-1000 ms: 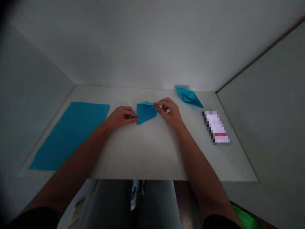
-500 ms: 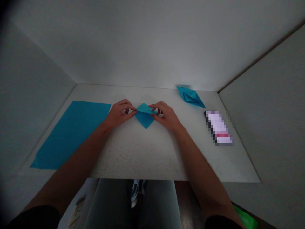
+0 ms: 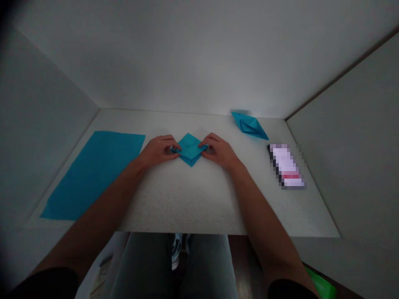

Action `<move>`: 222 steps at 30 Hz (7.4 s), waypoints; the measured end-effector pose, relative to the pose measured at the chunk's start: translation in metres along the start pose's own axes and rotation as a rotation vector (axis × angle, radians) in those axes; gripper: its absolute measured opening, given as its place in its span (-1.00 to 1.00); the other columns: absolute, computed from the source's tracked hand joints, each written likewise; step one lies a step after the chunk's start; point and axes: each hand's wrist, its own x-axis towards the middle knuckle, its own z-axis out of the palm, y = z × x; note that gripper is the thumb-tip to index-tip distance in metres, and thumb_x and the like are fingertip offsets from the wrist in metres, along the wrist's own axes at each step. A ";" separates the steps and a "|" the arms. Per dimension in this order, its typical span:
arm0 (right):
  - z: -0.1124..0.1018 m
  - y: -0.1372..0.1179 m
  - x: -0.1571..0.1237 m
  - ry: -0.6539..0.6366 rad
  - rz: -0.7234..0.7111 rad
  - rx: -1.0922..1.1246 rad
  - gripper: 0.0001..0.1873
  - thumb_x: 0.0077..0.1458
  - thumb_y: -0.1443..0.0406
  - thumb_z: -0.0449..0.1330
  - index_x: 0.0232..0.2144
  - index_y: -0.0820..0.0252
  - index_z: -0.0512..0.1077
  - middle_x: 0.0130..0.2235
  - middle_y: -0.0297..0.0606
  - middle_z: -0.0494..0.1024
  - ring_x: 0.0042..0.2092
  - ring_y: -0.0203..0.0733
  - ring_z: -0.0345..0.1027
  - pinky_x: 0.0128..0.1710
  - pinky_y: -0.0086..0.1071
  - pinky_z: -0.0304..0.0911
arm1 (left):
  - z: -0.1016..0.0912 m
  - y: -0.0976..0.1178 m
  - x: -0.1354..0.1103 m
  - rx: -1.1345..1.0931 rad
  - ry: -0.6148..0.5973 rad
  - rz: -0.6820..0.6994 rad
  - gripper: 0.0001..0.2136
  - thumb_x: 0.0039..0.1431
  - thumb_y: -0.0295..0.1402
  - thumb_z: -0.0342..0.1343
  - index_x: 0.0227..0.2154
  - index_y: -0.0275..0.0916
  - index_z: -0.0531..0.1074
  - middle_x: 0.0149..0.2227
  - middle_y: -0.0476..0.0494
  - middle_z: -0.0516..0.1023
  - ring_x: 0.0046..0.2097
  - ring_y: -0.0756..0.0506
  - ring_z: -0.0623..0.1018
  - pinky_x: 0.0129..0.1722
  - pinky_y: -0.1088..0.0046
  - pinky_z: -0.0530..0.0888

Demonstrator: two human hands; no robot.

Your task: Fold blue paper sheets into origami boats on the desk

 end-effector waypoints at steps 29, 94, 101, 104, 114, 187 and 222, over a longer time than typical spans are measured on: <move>0.003 0.011 0.004 0.013 0.106 -0.091 -0.78 0.36 0.19 0.31 -0.01 0.07 0.64 -0.11 -0.16 0.62 -0.28 -0.16 0.44 -0.19 -0.22 0.37 | 0.006 -0.005 0.000 -0.033 0.047 -0.170 -0.78 0.31 -0.27 0.34 -0.02 -0.11 0.65 -0.05 -0.11 0.62 -0.36 0.01 0.54 -0.29 0.42 0.48; 0.006 0.009 0.010 0.313 0.285 0.446 -0.61 0.15 -0.07 0.50 -0.20 0.05 0.62 -0.28 -0.30 0.62 -0.24 -0.18 0.48 -0.12 -0.22 0.43 | 0.001 -0.001 0.007 -0.263 0.448 -0.207 -0.84 0.29 -0.17 0.43 -0.22 -0.14 0.72 -0.33 -0.05 0.60 -0.35 0.01 0.54 -0.27 0.46 0.52; 0.007 0.001 0.011 0.281 0.260 0.493 -0.55 0.12 -0.06 0.53 -0.08 0.02 0.62 -0.19 -0.26 0.68 -0.16 -0.15 0.55 -0.09 -0.22 0.47 | 0.006 -0.004 0.007 -0.417 0.490 -0.267 -0.74 0.27 -0.08 0.42 -0.25 -0.18 0.66 -0.33 -0.06 0.63 -0.32 0.01 0.59 -0.25 0.47 0.53; 0.007 0.002 0.010 0.296 0.274 0.492 -0.56 0.12 -0.07 0.53 -0.10 0.02 0.62 -0.21 -0.28 0.67 -0.18 -0.16 0.55 -0.12 -0.24 0.47 | 0.009 -0.007 0.009 -0.544 0.478 -0.307 -0.67 0.25 -0.02 0.43 -0.21 -0.19 0.63 -0.40 -0.01 0.61 -0.36 0.00 0.61 -0.29 0.48 0.53; 0.005 0.002 0.012 0.309 0.358 0.571 -0.57 0.07 -0.07 0.55 -0.20 0.04 0.62 -0.27 -0.29 0.68 -0.23 -0.17 0.56 -0.13 -0.22 0.54 | 0.011 -0.013 0.013 -0.737 0.536 -0.395 -0.56 0.19 0.06 0.45 -0.14 -0.20 0.59 -0.28 -0.13 0.73 -0.32 -0.07 0.72 -0.23 0.36 0.69; -0.003 -0.002 0.011 0.361 0.324 0.464 -0.51 0.04 -0.16 0.55 -0.19 0.01 0.68 -0.42 -0.35 0.57 -0.42 -0.22 0.39 -0.40 -0.29 0.38 | 0.007 -0.016 0.011 -0.702 0.473 -0.423 -0.65 0.08 -0.05 0.50 -0.18 -0.17 0.70 -0.27 -0.13 0.71 -0.33 -0.03 0.61 -0.35 0.45 0.53; 0.001 0.000 0.011 0.371 0.303 0.462 -0.46 0.01 -0.18 0.56 -0.24 0.08 0.65 -0.47 -0.42 0.50 -0.46 -0.31 0.25 -0.43 -0.37 0.21 | 0.005 -0.011 0.013 -0.707 0.431 -0.422 -0.73 0.25 -0.10 0.34 -0.14 -0.17 0.64 -0.30 -0.10 0.69 -0.29 -0.05 0.65 -0.29 0.44 0.60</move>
